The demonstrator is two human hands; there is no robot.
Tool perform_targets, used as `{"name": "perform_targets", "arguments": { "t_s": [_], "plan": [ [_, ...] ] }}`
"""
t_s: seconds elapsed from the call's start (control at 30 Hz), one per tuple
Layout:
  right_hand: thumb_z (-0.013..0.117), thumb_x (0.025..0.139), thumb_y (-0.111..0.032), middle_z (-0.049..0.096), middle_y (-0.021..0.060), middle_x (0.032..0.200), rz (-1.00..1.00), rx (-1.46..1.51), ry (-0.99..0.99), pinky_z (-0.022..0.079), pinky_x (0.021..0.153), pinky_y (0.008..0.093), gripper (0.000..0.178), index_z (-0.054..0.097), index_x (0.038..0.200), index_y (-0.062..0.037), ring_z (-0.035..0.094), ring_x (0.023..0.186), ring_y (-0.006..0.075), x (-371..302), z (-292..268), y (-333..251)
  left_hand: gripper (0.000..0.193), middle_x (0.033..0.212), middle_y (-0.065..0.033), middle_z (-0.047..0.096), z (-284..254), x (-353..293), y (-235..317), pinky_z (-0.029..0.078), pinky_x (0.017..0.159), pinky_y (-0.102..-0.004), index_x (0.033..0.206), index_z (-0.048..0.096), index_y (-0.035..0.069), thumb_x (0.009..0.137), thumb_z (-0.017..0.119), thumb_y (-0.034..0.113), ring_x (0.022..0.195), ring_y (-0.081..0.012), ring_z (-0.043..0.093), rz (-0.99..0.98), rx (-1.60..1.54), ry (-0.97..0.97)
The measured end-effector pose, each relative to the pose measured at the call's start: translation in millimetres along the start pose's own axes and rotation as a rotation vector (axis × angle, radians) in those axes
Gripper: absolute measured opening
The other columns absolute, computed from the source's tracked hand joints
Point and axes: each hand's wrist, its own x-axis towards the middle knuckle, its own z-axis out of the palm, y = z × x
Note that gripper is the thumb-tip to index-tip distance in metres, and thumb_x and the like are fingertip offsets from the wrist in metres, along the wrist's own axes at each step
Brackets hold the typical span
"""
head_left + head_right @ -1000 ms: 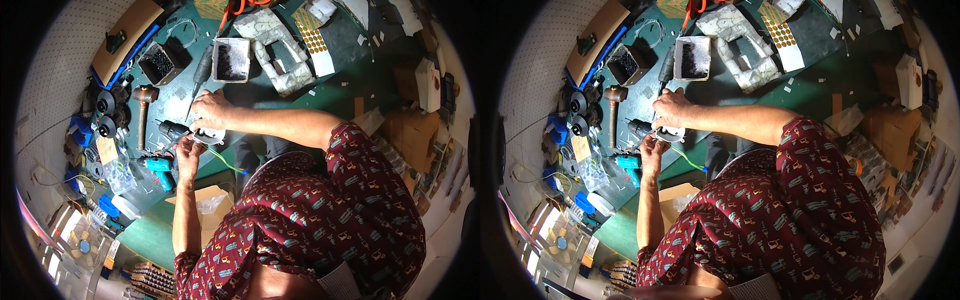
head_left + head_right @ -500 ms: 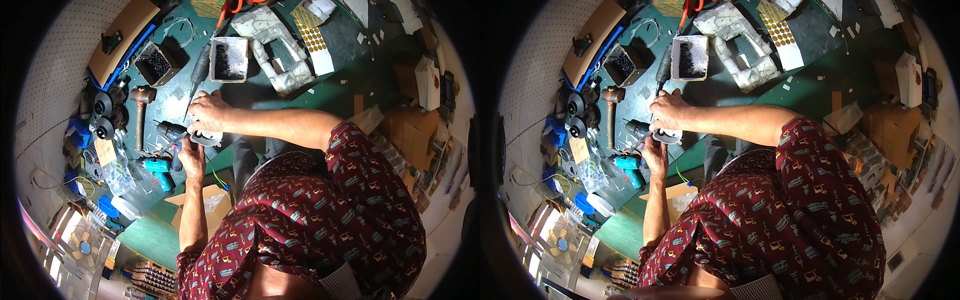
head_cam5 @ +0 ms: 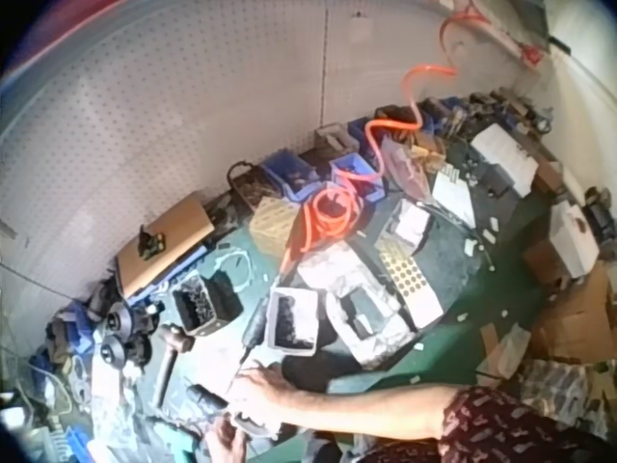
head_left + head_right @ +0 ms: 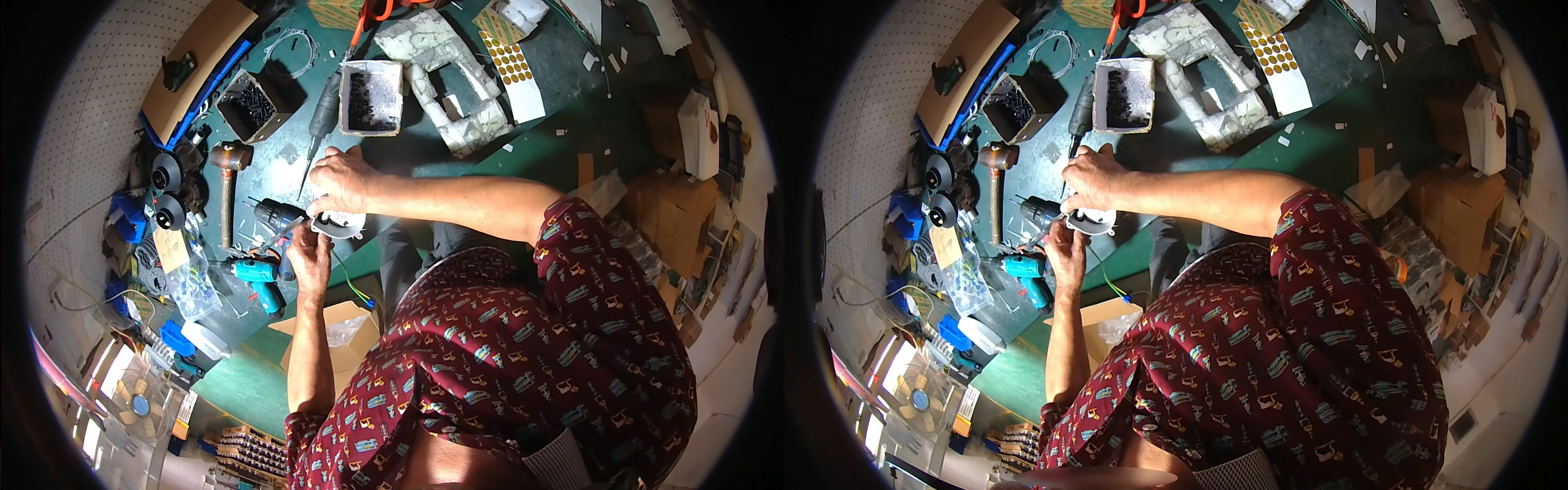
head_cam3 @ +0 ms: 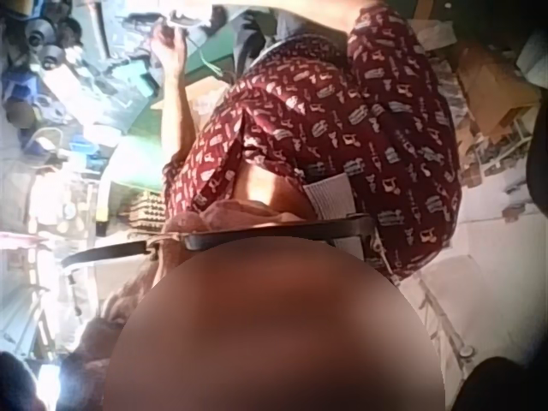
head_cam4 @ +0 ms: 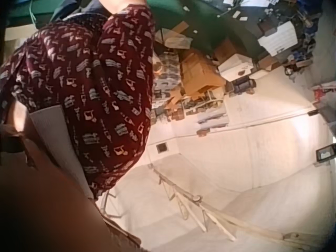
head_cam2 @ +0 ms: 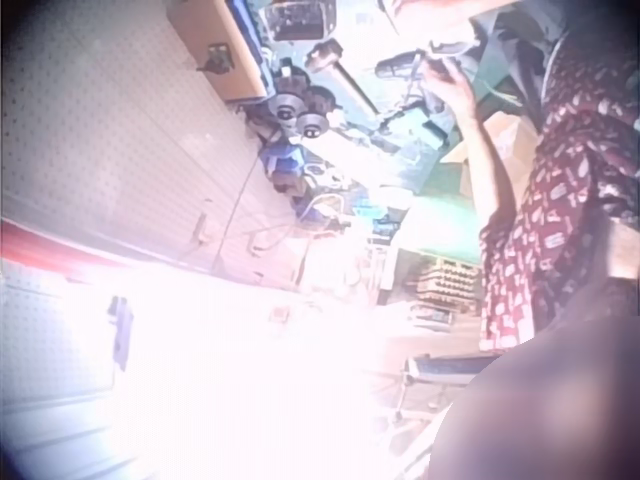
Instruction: The person assembles a small electrical component on a cluttered workbench. They use a cordless drill to fasten parts, then insert and secure wires into the housing using their hands and a screwdriver.
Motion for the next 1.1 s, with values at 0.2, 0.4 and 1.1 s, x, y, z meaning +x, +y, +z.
{"name": "perform_targets", "arguments": {
  "t_s": [0.2, 0.4, 1.1],
  "plan": [
    [0.082, 0.071, -0.05, 0.07, 0.0081, 0.096, 0.005, 0.033, 0.026, 0.043, 0.086, 0.0523, 0.047, 0.071, 0.088, -0.0072, 0.06, 0.109, 0.0298, -2, -4, 3, 0.026, 0.096, -0.0068, 0.069, 0, -1, 10, 0.053, 0.074, -0.0273, 0.122, 0.058, -0.006, 0.099, 0.064, 0.005, 0.081, -0.0111, 0.063, 0.008, -0.081, -0.052],
    [0.081, 0.07, -0.052, 0.07, 0.0089, 0.095, 0.0, 0.017, 0.002, 0.043, 0.087, 0.0522, 0.05, 0.072, 0.09, -0.0071, 0.059, 0.109, 0.0298, 1, -2, 4, 0.023, 0.095, -0.0068, 0.07, 1, -3, 8, 0.054, 0.074, -0.0272, 0.118, 0.06, -0.004, 0.1, 0.065, 0.009, 0.081, -0.0111, 0.064, 0.008, -0.133, -0.04],
    [0.082, 0.071, -0.051, 0.069, 0.0091, 0.092, 0.009, -0.012, -0.04, 0.043, 0.087, 0.0507, 0.05, 0.071, 0.088, -0.0049, 0.058, 0.107, 0.0283, 4, -4, -6, 0.011, 0.08, -0.0042, 0.064, 8, -5, 8, 0.048, 0.061, -0.0257, 0.109, 0.059, -0.005, 0.098, 0.059, -0.001, 0.068, -0.009, 0.058, 0.003, -0.042, 0.083]
  ]
}}
